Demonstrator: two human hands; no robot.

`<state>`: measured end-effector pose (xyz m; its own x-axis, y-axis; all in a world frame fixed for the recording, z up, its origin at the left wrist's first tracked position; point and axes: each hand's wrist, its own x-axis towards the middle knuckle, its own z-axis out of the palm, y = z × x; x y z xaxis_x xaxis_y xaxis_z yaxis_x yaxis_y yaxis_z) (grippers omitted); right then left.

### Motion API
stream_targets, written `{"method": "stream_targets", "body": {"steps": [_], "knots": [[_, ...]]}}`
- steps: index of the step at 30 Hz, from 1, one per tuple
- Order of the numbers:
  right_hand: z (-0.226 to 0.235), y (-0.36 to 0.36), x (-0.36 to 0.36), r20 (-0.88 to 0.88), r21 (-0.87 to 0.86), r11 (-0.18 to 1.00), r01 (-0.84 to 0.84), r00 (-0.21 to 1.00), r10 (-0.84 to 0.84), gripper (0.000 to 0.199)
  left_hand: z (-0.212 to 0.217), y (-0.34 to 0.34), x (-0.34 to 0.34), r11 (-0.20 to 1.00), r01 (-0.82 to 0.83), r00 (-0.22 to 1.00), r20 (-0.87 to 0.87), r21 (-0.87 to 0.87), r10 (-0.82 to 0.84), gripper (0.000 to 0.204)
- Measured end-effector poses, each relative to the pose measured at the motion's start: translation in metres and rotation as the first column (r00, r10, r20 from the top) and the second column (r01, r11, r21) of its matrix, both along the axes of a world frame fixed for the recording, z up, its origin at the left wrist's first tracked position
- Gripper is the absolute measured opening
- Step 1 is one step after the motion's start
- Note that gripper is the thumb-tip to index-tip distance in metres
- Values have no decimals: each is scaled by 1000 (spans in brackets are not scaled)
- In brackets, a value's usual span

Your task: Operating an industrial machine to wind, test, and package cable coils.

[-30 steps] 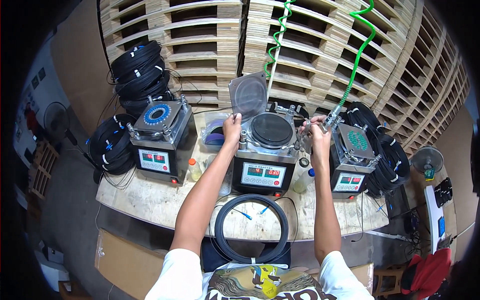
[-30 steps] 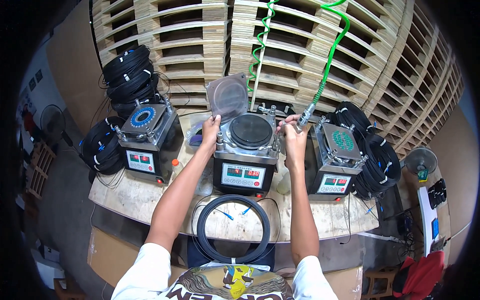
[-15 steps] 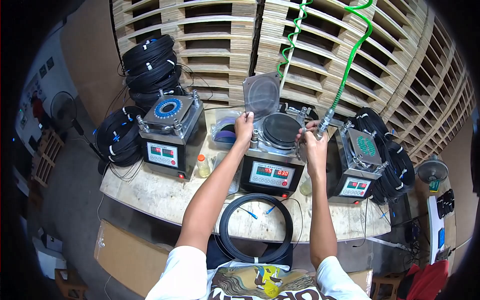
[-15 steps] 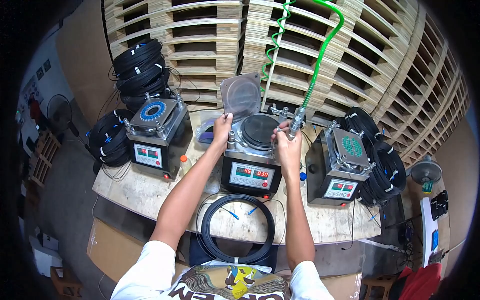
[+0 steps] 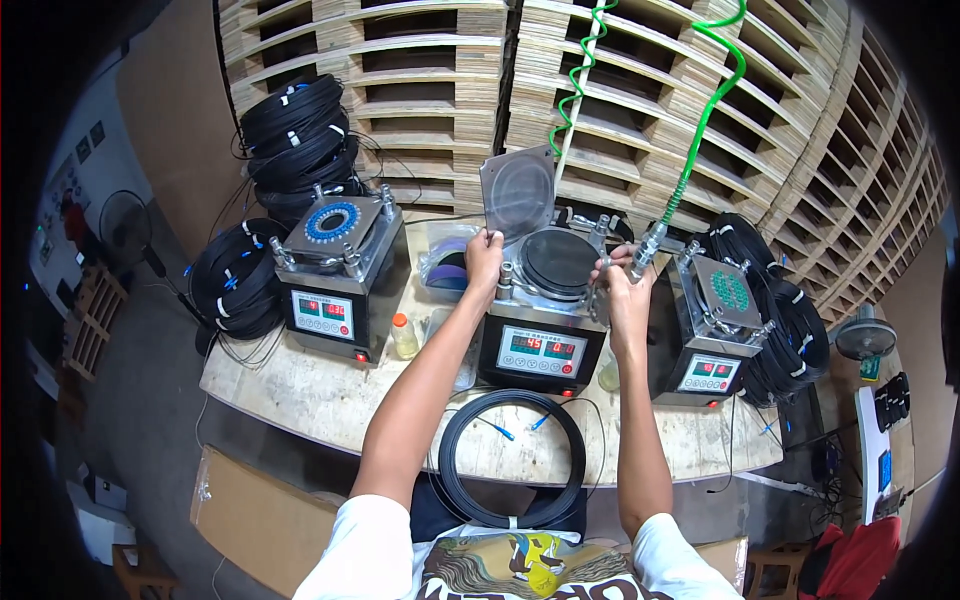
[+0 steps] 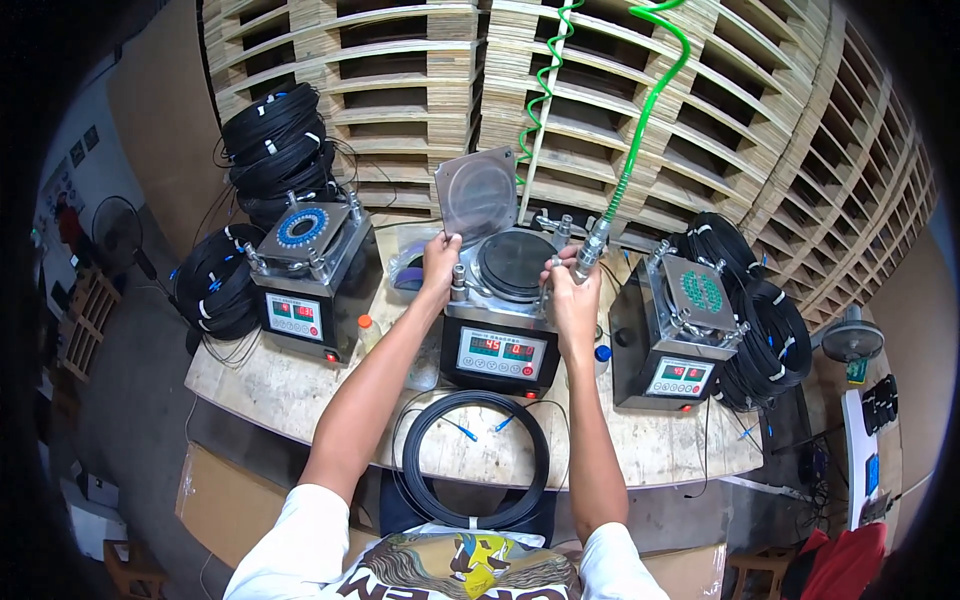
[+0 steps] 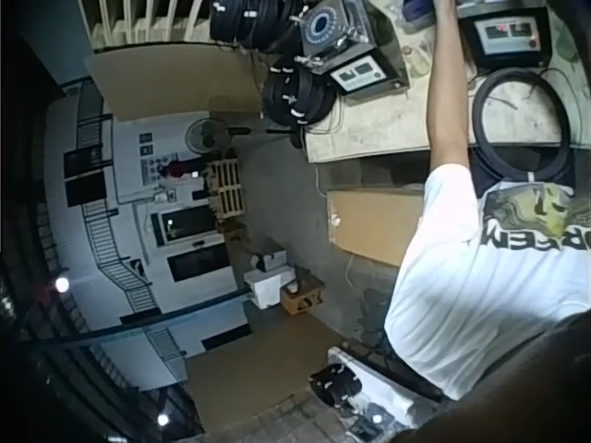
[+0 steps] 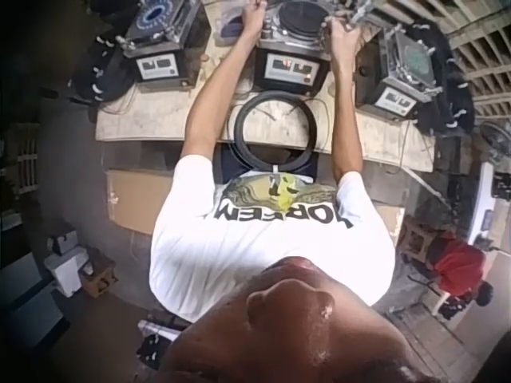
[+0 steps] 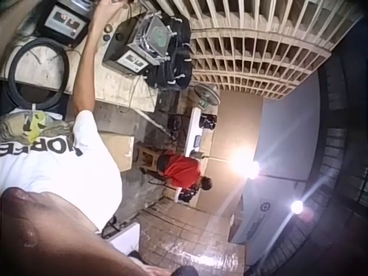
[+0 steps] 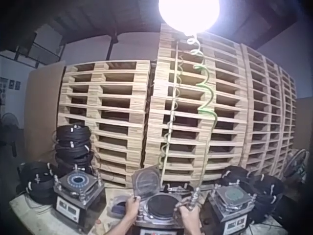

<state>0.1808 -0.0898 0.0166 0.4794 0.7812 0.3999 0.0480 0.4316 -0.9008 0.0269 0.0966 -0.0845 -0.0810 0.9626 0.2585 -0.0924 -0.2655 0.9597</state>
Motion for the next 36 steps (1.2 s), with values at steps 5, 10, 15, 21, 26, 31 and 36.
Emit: {"method": "stream_targets", "body": {"steps": [5, 10, 15, 21, 26, 31, 36], "knots": [[10, 7, -29, -81, 34, 993, -113, 990, 116, 20, 5, -8, -6, 999, -10, 1000, -5, -40, 10, 15], [22, 24, -56, -122, 31, 973, -228, 965, 231, 19, 10, -10, -3, 996, 37, 999, -3, -79, -37, 14], [42, 45, -77, -200, 246, 945, -214, 943, 266, 19, 5, -3, -5, 997, 9, 998, -57, -80, -13, 14], [52, 63, -62, -148, 223, 956, -189, 963, 224, 18, 1, -3, -4, 999, -40, 999, 23, 21, 39, 11], [39, 73, -27, -56, 155, 985, -76, 995, 86, 17, 10, -12, -3, 997, 18, 1000, 12, -74, -17, 14], [59, 52, -19, -128, 173, 976, -129, 980, 152, 19, 10, -13, 1, 1000, -12, 1000, -10, -8, 12, 10], [40, 15, -31, -122, -42, 985, -167, 979, 161, 25, 6, -7, -10, 999, 20, 999, 46, -29, -19, 11]]}}
